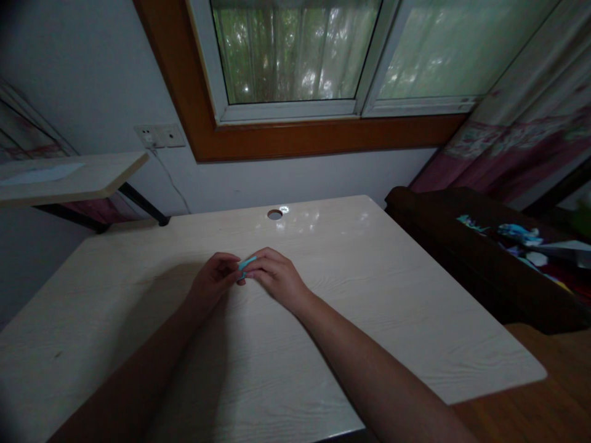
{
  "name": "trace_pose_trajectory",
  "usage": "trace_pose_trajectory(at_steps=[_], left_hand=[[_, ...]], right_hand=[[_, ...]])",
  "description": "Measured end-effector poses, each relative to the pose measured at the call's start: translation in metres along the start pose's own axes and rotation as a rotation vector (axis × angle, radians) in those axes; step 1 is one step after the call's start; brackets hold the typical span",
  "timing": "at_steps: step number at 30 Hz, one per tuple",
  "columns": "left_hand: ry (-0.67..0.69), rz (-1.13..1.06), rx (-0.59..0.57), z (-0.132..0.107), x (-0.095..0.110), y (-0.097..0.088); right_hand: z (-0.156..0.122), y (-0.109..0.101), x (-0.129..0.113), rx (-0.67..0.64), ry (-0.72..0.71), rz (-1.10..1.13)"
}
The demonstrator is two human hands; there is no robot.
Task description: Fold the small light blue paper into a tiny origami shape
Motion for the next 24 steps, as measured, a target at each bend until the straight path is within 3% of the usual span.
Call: trace_pose_trajectory(at_steps=[12, 24], left_hand=[[0.047, 0.084, -0.007, -0.002, -0.007, 0.000], [0.082, 0.215, 0.038, -0.004, -0.014, -0.001]], right_hand=[[0.001, -0.002, 0.002, 0.007, 0.062, 0.023], [-0.005, 0.008, 0.013, -0.015, 0.280, 0.272]])
Point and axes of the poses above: each hand's wrist, its own z-axis towards the middle knuckle, its own y-axis out of the palm, x = y × z, the point moved 3 cm from there along z, towards the middle knuckle, and after that the axes turned 14 degrees about z, right-handed, at the moved point
